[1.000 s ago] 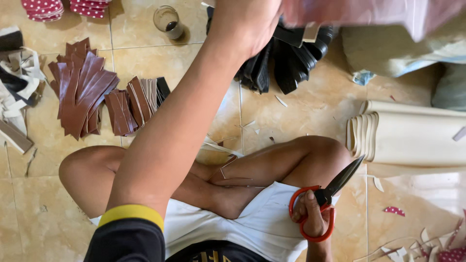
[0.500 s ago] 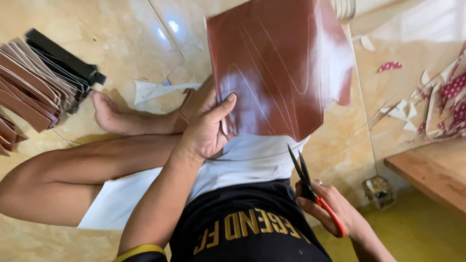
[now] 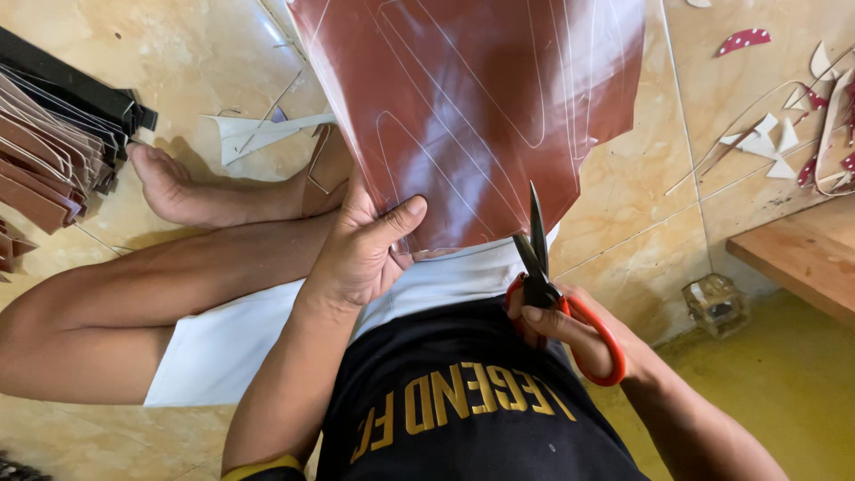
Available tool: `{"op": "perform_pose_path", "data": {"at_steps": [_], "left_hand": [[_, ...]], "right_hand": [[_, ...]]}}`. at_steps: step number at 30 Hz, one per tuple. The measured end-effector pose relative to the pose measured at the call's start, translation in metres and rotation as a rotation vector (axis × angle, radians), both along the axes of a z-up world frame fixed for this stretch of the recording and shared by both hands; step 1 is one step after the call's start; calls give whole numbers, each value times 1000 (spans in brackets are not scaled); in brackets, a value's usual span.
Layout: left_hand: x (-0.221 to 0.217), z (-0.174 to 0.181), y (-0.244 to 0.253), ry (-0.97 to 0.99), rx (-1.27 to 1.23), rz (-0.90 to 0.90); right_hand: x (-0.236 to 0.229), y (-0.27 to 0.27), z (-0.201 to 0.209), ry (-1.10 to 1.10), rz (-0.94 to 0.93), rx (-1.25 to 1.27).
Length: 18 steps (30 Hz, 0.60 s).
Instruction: The person sits on the floor and uses large shears to cut brown and beige leather pieces along pre-drawn outlines. The person handles the leather with both hands, rotating the material to follow the lines, and places the cut pieces into a pile.
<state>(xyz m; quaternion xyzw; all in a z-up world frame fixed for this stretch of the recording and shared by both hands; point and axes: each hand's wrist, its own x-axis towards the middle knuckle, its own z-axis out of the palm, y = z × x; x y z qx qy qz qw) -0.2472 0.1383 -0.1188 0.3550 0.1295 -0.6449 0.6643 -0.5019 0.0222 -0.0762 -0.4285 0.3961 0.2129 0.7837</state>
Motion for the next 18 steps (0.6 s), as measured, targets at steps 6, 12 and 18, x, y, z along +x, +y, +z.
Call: {"op": "perform_pose_path", "data": {"at_steps": [6,12,18], "left_hand": [[-10,-4,4,43,31,11],[-19,-4,4,-24,22,21],[-28,-11,9,-108,17,29]], "right_hand": [[-18,6,-15,-71,-151,167],[-30,18,-20,-42,-308,237],[-34,22,-16,31,-312,224]]}}
